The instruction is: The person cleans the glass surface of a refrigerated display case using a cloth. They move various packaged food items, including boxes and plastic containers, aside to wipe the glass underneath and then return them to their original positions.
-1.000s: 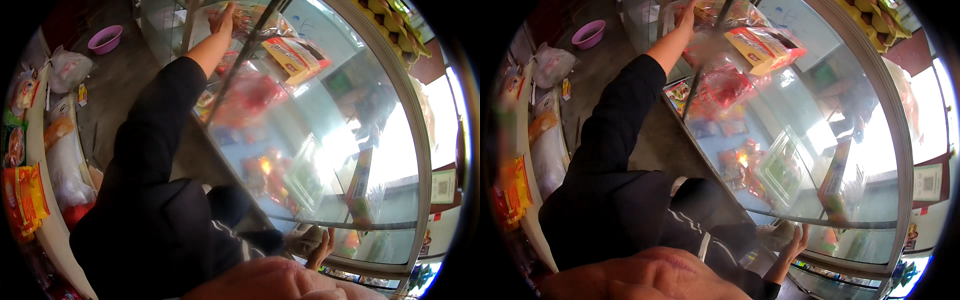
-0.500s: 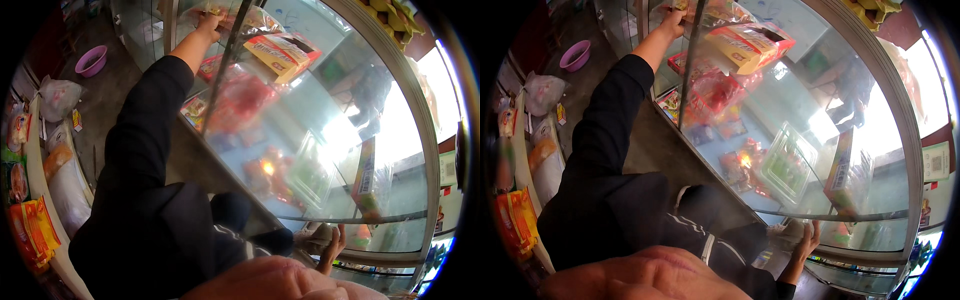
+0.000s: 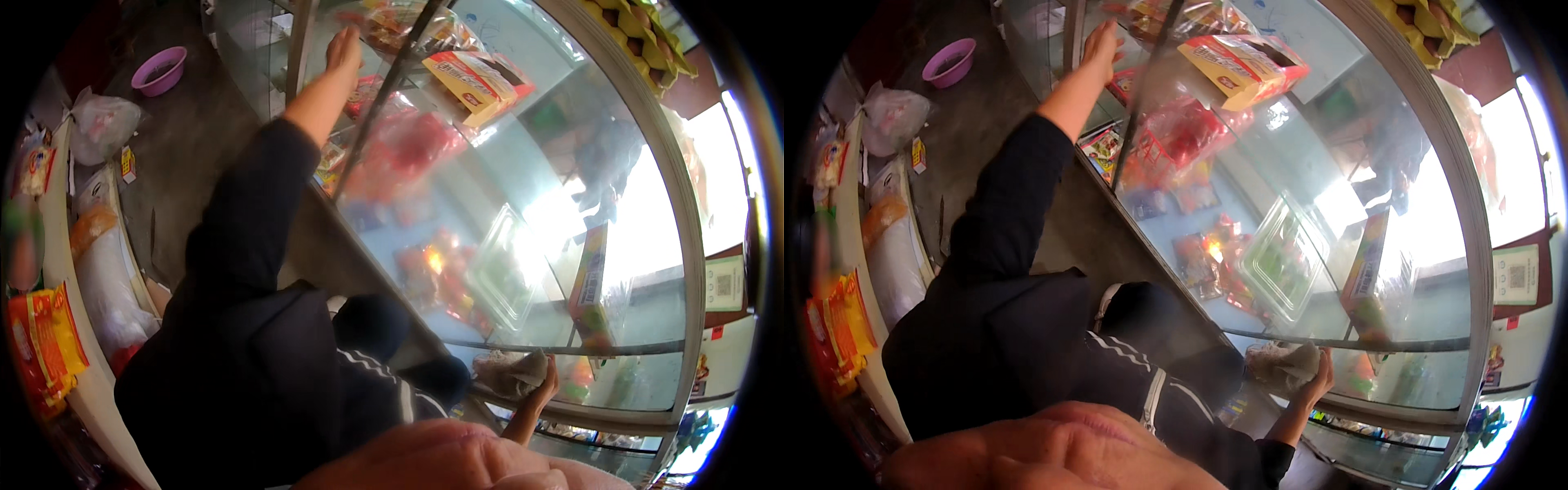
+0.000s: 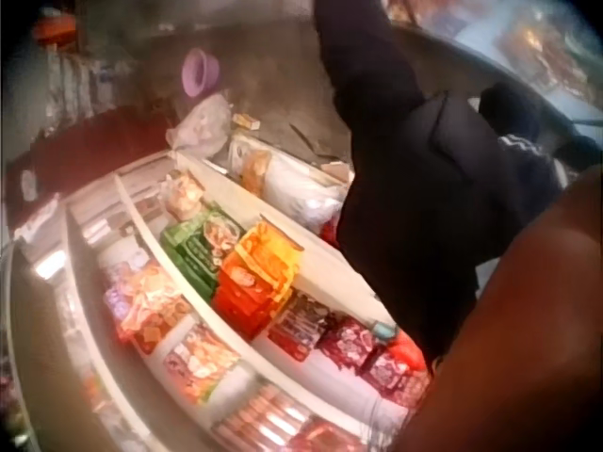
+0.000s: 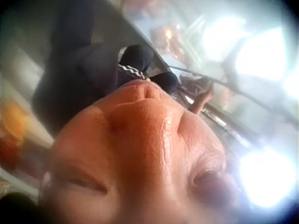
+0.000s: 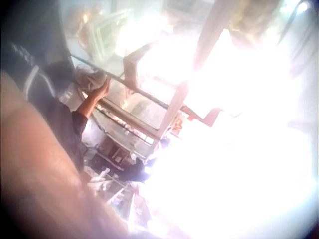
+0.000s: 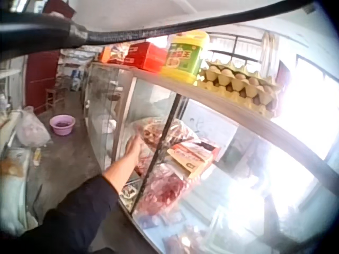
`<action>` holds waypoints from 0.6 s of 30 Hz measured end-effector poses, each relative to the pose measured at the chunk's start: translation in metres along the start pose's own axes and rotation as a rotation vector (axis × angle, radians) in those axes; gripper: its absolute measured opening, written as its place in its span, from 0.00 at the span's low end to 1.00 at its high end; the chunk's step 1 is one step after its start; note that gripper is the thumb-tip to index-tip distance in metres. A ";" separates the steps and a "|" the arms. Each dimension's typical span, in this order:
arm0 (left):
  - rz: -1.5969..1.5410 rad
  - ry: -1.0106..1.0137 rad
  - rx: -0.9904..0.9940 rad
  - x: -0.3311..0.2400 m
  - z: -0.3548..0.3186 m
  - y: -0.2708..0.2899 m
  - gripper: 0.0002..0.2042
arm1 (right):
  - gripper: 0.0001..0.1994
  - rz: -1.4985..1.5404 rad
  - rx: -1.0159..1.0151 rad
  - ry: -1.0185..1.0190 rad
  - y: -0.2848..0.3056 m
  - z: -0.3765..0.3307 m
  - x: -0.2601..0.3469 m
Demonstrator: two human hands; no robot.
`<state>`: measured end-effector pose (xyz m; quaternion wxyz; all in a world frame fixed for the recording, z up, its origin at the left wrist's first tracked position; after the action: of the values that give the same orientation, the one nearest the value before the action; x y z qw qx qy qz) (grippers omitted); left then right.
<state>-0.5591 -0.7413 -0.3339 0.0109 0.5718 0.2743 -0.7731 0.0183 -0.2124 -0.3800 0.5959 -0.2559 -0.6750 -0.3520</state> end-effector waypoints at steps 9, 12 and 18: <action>-0.233 0.122 0.378 0.097 -0.074 0.016 0.15 | 0.20 -0.001 -0.028 -0.020 0.004 0.003 -0.004; -0.448 0.198 0.379 0.120 -0.058 0.011 0.08 | 0.20 -0.027 0.056 0.029 0.000 0.003 0.000; -0.593 0.173 0.312 0.128 -0.042 0.014 0.07 | 0.21 -0.256 0.019 0.191 0.001 0.004 -0.004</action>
<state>-0.5622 -0.6967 -0.4619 -0.3251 0.5254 0.3067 -0.7240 0.0167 -0.2082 -0.3842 0.6098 -0.1274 -0.6457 -0.4415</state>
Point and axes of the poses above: each hand's wrist, its own z-axis towards the middle knuckle, its own y-axis out of the back of the hand, x = y × z, the point moved 7 cm from there along z, towards the middle knuckle, and after that the axes turned 7 degrees about -y, right-handed, at the moved point
